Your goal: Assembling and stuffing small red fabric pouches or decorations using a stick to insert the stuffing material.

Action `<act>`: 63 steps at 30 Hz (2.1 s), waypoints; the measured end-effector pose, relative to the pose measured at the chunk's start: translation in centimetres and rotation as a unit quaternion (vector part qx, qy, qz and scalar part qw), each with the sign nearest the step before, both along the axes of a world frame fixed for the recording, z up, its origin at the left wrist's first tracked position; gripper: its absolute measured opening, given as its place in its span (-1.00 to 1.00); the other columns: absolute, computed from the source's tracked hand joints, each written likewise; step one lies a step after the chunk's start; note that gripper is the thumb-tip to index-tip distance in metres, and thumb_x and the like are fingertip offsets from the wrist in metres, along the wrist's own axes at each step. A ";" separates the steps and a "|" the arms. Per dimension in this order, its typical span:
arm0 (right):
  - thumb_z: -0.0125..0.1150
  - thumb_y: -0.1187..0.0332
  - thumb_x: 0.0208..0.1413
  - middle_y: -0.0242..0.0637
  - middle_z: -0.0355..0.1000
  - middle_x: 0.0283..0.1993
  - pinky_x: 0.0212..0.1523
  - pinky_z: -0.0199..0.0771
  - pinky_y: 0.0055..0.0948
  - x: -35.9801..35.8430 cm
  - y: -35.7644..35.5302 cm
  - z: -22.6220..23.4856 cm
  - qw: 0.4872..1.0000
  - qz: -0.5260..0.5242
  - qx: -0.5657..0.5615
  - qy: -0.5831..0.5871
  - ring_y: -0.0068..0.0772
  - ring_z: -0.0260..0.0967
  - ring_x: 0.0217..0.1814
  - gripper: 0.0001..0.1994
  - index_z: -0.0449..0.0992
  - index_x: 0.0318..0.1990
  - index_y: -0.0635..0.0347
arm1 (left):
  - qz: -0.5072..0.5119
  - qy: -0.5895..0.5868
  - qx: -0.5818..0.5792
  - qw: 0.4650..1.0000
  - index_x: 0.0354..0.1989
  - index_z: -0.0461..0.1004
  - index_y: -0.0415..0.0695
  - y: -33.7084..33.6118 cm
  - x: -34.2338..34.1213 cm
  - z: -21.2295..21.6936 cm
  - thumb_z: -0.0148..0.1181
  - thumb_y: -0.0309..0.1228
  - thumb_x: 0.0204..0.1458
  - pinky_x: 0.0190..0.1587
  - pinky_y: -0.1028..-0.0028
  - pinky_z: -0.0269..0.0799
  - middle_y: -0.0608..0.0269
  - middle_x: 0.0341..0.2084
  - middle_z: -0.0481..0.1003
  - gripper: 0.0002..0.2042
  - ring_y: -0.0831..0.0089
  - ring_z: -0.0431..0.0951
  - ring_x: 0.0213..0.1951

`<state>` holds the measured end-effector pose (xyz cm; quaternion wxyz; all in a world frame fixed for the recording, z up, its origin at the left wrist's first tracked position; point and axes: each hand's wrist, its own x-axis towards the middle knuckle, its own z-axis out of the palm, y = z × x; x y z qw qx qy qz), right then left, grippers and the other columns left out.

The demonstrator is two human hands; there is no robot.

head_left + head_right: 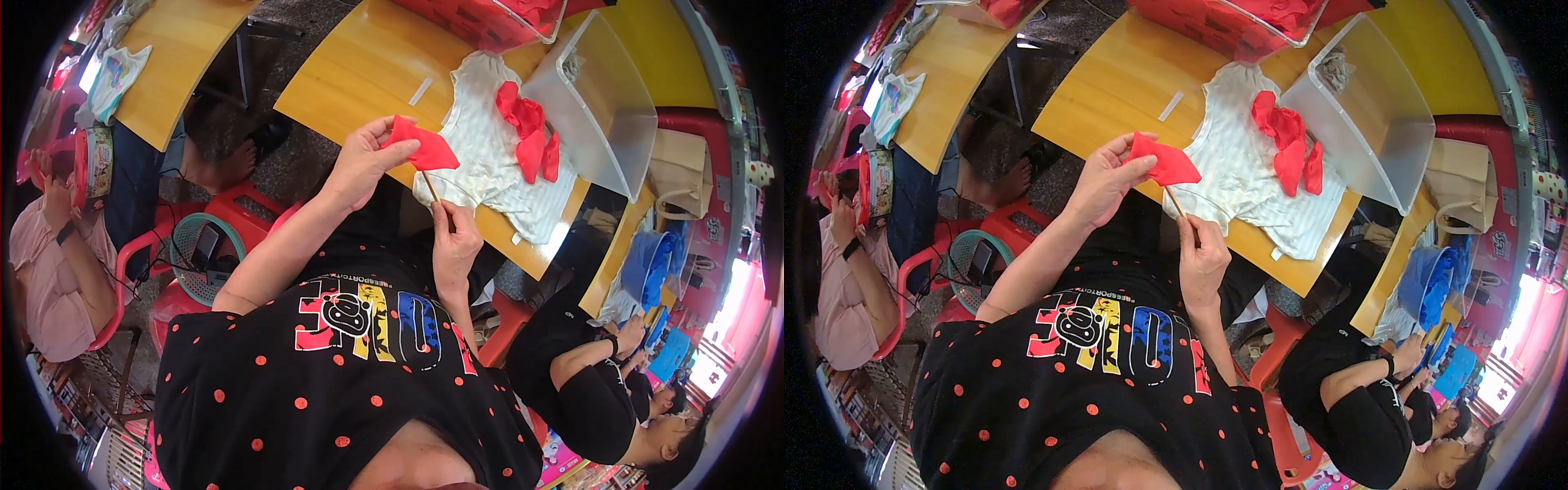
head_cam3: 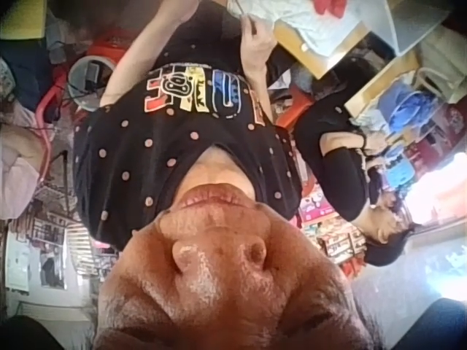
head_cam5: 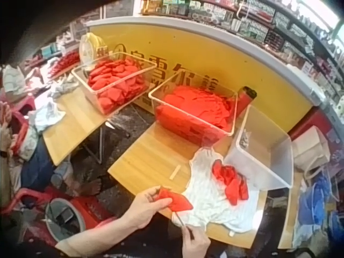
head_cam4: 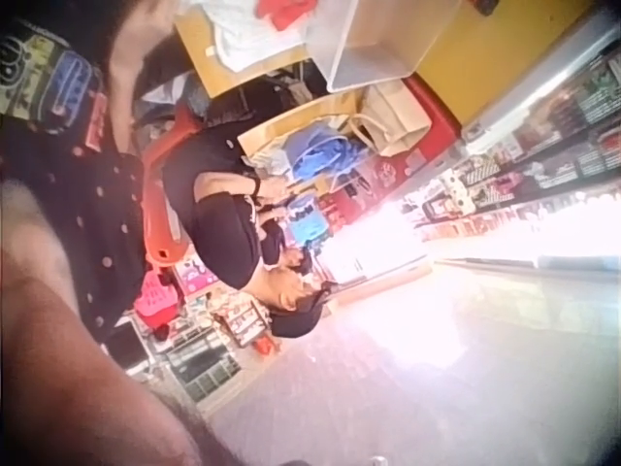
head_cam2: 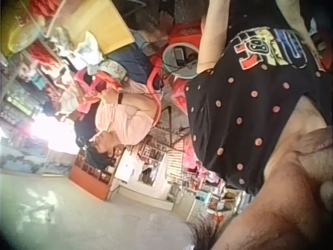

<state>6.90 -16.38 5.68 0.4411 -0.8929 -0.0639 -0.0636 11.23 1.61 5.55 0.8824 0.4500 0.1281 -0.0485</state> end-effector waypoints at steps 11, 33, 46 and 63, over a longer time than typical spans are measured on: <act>0.09 0.34 0.17 -0.47 0.31 -0.56 -0.68 -0.12 -0.73 -0.6 -1.3 -1.4 0.772 0.030 0.469 0.429 -0.80 -0.05 -0.69 -0.80 0.51 -0.26 0.33 | -0.113 0.058 -0.072 0.989 -0.06 0.43 -0.30 1.7 0.3 -0.2 0.08 -0.46 0.11 -0.02 0.44 0.45 0.14 -0.20 0.51 -0.75 0.44 0.53 -0.16; 0.20 0.46 0.05 -0.28 0.35 -0.52 -0.46 0.28 -0.53 -0.2 -2.0 0.7 0.997 0.058 -0.042 0.015 -0.48 0.28 -0.53 -0.87 0.51 -0.30 0.36 | -0.052 0.004 0.160 0.986 -0.12 0.44 -0.32 0.9 0.5 -0.9 0.30 -0.56 -0.14 -0.25 0.63 0.42 0.20 -0.37 0.54 -0.65 0.61 0.51 -0.34; 0.25 0.50 -0.02 -0.26 0.37 -0.48 -0.47 0.30 -0.52 -0.5 -2.4 0.4 0.997 0.027 -0.073 -0.022 -0.45 0.31 -0.51 -0.90 0.52 -0.32 0.31 | -0.014 0.065 0.027 0.997 -0.02 0.36 -0.30 0.3 -0.1 -1.5 0.32 -0.59 -0.15 -0.24 0.60 0.45 0.16 -0.40 0.54 -0.55 0.52 0.54 -0.35; 0.28 0.47 -0.06 -0.24 0.39 -0.48 -0.49 0.32 -0.46 -0.4 -1.8 -0.8 0.997 0.042 -0.061 -0.017 -0.32 0.36 -0.51 -0.90 0.51 -0.38 0.27 | -0.050 0.077 0.045 0.995 -0.17 0.49 -0.31 0.7 -0.2 -2.5 0.31 -0.52 -0.12 -0.24 0.55 0.48 0.14 -0.36 0.56 -0.70 0.53 0.56 -0.35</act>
